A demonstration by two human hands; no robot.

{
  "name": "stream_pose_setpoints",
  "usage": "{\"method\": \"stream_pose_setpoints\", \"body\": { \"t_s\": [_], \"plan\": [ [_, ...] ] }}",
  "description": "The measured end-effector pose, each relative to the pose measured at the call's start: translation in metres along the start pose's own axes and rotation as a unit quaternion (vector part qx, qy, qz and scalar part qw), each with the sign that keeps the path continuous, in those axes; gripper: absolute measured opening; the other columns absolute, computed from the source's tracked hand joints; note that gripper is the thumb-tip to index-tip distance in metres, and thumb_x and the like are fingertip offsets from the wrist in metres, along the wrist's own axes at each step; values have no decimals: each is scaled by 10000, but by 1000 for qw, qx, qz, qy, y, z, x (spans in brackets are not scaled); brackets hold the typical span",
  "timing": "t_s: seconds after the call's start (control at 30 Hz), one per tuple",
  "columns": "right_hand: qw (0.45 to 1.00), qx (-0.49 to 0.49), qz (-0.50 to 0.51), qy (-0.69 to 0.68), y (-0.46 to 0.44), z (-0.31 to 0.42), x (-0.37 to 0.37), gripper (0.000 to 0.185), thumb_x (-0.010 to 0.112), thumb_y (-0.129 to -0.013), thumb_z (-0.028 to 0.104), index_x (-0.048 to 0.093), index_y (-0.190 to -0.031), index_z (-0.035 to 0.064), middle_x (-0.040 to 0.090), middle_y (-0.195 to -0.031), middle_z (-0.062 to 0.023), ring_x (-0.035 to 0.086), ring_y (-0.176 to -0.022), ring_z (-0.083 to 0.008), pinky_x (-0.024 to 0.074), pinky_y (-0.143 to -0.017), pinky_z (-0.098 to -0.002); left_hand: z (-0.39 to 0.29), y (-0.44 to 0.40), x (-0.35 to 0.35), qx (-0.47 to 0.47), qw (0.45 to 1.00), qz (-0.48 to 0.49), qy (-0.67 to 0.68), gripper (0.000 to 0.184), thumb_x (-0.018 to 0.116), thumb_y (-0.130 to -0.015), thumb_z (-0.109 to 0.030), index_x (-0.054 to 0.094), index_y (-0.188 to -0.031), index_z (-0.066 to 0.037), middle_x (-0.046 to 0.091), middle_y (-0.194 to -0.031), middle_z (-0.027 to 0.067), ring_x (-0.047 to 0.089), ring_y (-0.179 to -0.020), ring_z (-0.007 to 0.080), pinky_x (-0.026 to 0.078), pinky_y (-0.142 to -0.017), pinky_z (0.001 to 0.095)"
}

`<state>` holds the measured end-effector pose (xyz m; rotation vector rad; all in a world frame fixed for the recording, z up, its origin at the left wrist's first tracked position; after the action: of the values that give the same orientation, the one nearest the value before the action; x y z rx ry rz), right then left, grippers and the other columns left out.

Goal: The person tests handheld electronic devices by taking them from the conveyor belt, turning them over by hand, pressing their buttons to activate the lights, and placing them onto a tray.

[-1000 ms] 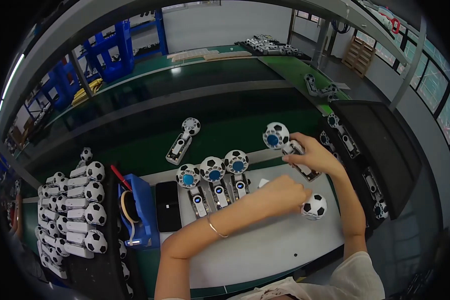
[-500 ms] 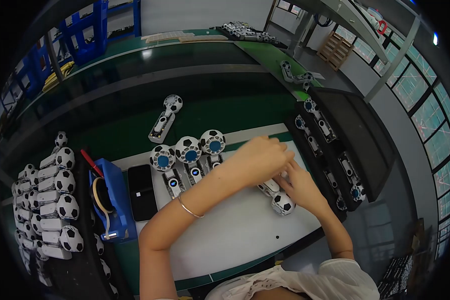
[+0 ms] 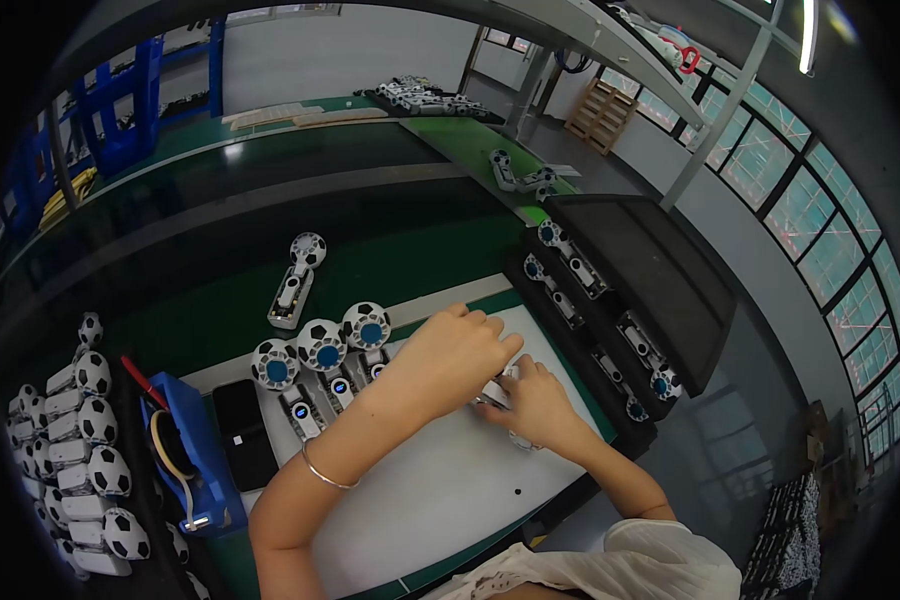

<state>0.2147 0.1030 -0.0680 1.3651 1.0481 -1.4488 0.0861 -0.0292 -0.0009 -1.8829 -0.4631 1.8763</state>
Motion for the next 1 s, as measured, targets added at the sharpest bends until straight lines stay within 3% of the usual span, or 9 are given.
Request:
{"method": "stream_pose_setpoints", "body": {
  "t_s": [0.13,0.2,0.4,0.43,0.53,0.6,0.73,0.83,1.0],
  "plan": [
    [996,-48,-61,-38,8,-13,-13,494,674,-749,446,688,-847,-37,522,-877,-206,569,-794,-332,493,-690,-388,-3,-4,2,1,999,29,35,197,618,-710,-48,583,-905,-56,597,-832,84,608,-820,247,469,-821,342],
    [997,7,9,-75,18,-18,-44,504,677,-749,450,687,-847,-44,535,-871,-204,594,-790,-315,497,-680,-349,-3,-8,6,13,1000,-18,-1,222,619,-710,-50,585,-929,-60,592,-863,93,602,-848,251,464,-846,350],
    [895,-10,48,-444,29,-94,-145,369,733,-718,312,662,-826,-33,574,-934,-108,540,-839,-173,426,-746,-284,-24,-25,15,9,995,-99,-14,364,588,-743,-84,576,-1101,-21,576,-1118,125,555,-1017,231,434,-928,372],
    [909,-40,36,-414,20,-137,-151,355,708,-760,318,624,-736,-25,539,-840,-46,507,-785,-118,402,-651,-277,-27,-24,21,7,995,-95,-12,364,588,-743,-84,576,-1101,-21,576,-1118,125,555,-1017,231,434,-928,372],
    [928,13,-69,-367,-28,-195,-206,350,659,-804,316,581,-706,-10,513,-776,-15,483,-662,-86,385,-602,-238,-40,-21,51,54,999,-6,5,337,574,-749,-64,583,-1085,-38,580,-1116,122,561,-1019,224,423,-952,401],
    [948,64,-115,-290,-78,-261,-229,382,666,-812,363,604,-699,4,522,-728,-22,504,-614,-89,394,-563,-248,-57,-13,86,116,977,158,89,269,547,-807,-73,587,-1072,-51,582,-1117,129,556,-1040,228,387,-1000,428],
    [967,220,-105,-70,-172,-394,-254,480,728,-703,459,678,-755,-16,586,-621,-68,524,-550,-119,404,-503,-285,-73,-17,111,121,967,185,122,223,513,-873,-113,576,-1078,-50,559,-1144,148,532,-1093,234,319,-1061,443],
    [947,294,-127,-32,-210,-483,-236,525,759,-625,461,691,-787,-34,637,-693,-105,585,-589,-176,460,-541,-314,-55,-30,113,22,970,67,234,240,485,-913,-149,554,-1119,-47,506,-1211,157,473,-1170,249,257,-1094,453],
    [943,312,-114,25,-215,-572,-184,514,747,-616,438,688,-783,-44,652,-698,-113,628,-628,-204,500,-605,-323,-34,-52,145,34,968,75,238,243,485,-912,-150,551,-1122,-47,501,-1216,156,467,-1175,249,253,-1096,454]
  ]
}}
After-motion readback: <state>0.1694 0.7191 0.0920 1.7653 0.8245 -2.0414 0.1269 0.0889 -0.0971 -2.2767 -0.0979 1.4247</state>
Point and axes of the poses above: each hand's wrist, its own y-axis away from the middle knuckle, its own x-axis out of the palm, z = x × y, the point moved 1 cm from there along -y, towards the middle knuckle
